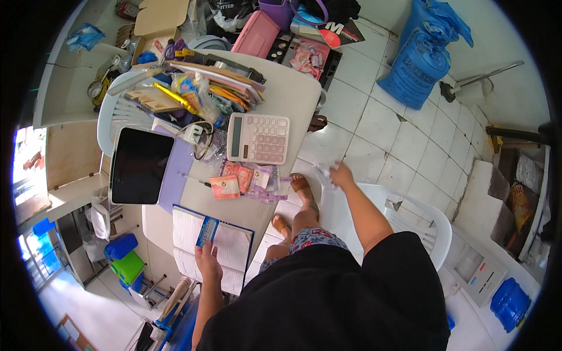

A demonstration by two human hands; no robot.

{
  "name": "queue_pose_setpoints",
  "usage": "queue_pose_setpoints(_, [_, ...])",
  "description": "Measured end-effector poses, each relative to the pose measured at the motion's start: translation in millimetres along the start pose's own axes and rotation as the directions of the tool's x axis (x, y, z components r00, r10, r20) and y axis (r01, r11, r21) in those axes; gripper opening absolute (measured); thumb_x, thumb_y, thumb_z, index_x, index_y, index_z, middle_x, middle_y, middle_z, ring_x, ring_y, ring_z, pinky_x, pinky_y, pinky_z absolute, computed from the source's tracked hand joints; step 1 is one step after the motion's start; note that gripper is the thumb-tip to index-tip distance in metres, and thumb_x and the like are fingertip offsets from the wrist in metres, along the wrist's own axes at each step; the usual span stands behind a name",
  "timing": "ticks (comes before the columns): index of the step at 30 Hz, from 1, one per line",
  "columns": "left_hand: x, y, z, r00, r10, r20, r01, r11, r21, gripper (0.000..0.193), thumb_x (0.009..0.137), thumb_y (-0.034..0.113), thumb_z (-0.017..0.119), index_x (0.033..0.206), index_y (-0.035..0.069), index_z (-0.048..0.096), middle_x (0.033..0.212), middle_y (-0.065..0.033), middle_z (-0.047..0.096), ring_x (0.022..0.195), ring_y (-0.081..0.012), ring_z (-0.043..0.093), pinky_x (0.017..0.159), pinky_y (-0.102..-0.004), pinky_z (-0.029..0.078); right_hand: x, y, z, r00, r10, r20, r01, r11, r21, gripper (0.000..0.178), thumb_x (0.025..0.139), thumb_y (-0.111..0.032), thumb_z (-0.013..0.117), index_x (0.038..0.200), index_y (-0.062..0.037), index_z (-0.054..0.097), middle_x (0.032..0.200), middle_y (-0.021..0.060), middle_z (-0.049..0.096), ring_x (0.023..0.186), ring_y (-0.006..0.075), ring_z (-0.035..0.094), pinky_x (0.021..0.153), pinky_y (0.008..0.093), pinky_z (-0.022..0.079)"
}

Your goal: The person receives a blue plastic container, walks to a desk, and writes in a notebook. They then return to the sink area, pour water from the container, remove the cap, and scrub the container with a sponge under running water.

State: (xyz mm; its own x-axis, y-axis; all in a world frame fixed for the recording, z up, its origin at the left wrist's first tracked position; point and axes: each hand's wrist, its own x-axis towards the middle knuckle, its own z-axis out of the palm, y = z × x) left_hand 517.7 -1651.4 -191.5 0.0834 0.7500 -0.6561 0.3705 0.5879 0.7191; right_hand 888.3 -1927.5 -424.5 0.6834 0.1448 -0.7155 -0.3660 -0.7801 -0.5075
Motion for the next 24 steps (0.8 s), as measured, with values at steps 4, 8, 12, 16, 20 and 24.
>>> queue_pose_setpoints(4, [1.5, 4.5, 1.2, 0.997, -0.081, -0.013, 0.08, 0.995, -0.065, 0.025, 0.094, 0.016, 0.058, 0.119, 0.015, 0.054, 0.12, 0.0002, 0.059, 0.108, -0.0142, 0.054, 0.094, -0.0368, 0.038, -38.7, 52.2, -15.4, 0.912, 0.302, 0.278, -0.221, 0.932, -0.287, 0.042, 0.088, -0.03, 0.062, 0.117, 0.0007, 0.06, 0.07, 0.0136, 0.067, 0.056, 0.022, 0.066, 0.052, 0.0348, 0.053])
queue_pose_setpoints(8, [5.0, 11.2, 1.0, 0.99, -0.138, 0.006, 0.138, 0.989, -0.062, 0.028, 0.094, 0.017, 0.058, 0.122, 0.016, 0.052, 0.123, -0.0009, 0.058, 0.116, -0.0178, 0.053, 0.1, -0.0426, 0.033, -37.2, 36.8, -49.2, 0.975, 0.2, 0.098, -0.199, 0.98, -0.015, 0.043, 0.085, -0.033, 0.067, 0.114, -0.0008, 0.064, 0.08, 0.0155, 0.069, 0.063, 0.0221, 0.067, 0.059, 0.0359, 0.054])
queue_pose_setpoints(12, [7.2, 19.9, -4.8, 0.98, -0.2, 0.023, 0.201, 0.971, -0.129, 0.027, 0.093, 0.017, 0.059, 0.119, 0.017, 0.051, 0.12, -0.0012, 0.059, 0.115, -0.0205, 0.055, 0.098, -0.0431, 0.036, 25.6, -28.2, -86.6, 0.998, -0.06, -0.035, 0.054, 0.985, -0.163, 0.042, 0.083, -0.034, 0.07, 0.112, -0.0043, 0.066, 0.093, 0.0158, 0.071, 0.08, 0.0267, 0.068, 0.075, 0.037, 0.054])
queue_pose_setpoints(16, [0.8, 29.5, -3.7, 0.94, -0.319, -0.117, 0.299, 0.94, -0.164, 0.027, 0.093, 0.015, 0.058, 0.118, 0.015, 0.052, 0.117, -0.0023, 0.06, 0.113, -0.0201, 0.055, 0.098, -0.0443, 0.037, 128.9, -127.0, -93.9, 0.945, -0.317, -0.082, 0.276, 0.906, -0.322, 0.04, 0.082, -0.033, 0.07, 0.112, -0.0069, 0.067, 0.098, 0.0152, 0.071, 0.091, 0.0296, 0.068, 0.083, 0.038, 0.053])
queue_pose_setpoints(20, [-8.7, 33.8, 11.7, 0.92, -0.345, -0.186, 0.329, 0.938, -0.113, 0.032, 0.092, 0.012, 0.057, 0.123, 0.013, 0.051, 0.119, -0.0032, 0.059, 0.115, -0.0217, 0.054, 0.101, -0.0463, 0.036, 240.6, -227.7, -64.3, 0.859, -0.512, 0.008, 0.467, 0.777, -0.422, 0.033, 0.084, -0.027, 0.063, 0.11, -0.0068, 0.067, 0.098, 0.0147, 0.071, 0.093, 0.0323, 0.067, 0.086, 0.0405, 0.052])
queue_pose_setpoints(24, [-14.7, 42.5, 22.6, 0.865, -0.392, -0.312, 0.332, 0.915, -0.229, 0.034, 0.091, 0.011, 0.056, 0.125, 0.015, 0.05, 0.12, -0.0037, 0.059, 0.117, -0.0238, 0.054, 0.101, -0.0479, 0.037, 329.3, -298.7, -19.9, 0.723, -0.677, 0.137, 0.635, 0.574, -0.517, 0.032, 0.084, -0.02, 0.058, 0.113, -0.0075, 0.065, 0.108, 0.0144, 0.068, 0.102, 0.0361, 0.064, 0.091, 0.0439, 0.051])
